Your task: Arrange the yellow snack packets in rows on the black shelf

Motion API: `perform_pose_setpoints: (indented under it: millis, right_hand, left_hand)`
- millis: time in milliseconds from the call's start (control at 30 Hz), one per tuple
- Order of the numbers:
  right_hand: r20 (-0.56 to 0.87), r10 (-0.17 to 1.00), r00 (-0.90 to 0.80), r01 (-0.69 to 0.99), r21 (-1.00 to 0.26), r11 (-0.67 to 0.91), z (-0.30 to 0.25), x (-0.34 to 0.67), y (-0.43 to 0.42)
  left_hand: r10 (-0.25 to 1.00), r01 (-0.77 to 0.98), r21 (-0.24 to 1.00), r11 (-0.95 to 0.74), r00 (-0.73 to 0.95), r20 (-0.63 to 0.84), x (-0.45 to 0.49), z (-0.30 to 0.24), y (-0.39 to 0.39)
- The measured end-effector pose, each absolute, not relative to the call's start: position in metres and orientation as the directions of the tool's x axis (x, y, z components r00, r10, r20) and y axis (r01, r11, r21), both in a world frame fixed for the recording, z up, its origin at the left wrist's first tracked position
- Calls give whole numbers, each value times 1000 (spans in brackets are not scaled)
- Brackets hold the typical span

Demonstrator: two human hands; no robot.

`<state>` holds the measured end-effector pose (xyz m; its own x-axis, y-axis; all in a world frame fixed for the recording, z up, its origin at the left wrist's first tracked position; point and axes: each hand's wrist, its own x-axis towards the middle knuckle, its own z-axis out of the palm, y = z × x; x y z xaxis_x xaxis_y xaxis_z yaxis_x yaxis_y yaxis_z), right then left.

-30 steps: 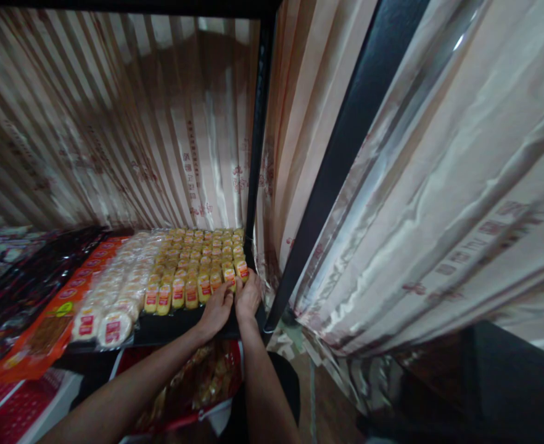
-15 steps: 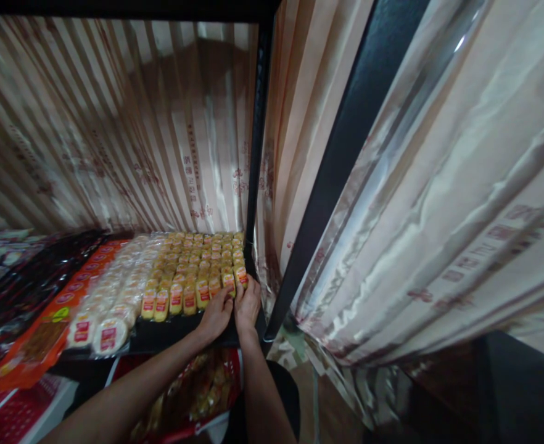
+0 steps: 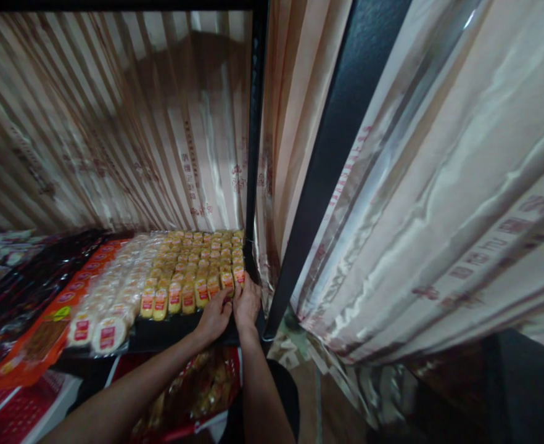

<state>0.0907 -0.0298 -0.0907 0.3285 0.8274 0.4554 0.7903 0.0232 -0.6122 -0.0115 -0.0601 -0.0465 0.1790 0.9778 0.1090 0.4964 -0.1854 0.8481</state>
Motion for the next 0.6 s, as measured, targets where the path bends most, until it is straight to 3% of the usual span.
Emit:
perform_pose_setpoints:
  millis: [600]
  right_hand:
    - [487,798,355,809,-588,-1,-104,79,-63]
  left_hand:
    - [965,527,823,-209,246,88,-34,-46,-92]
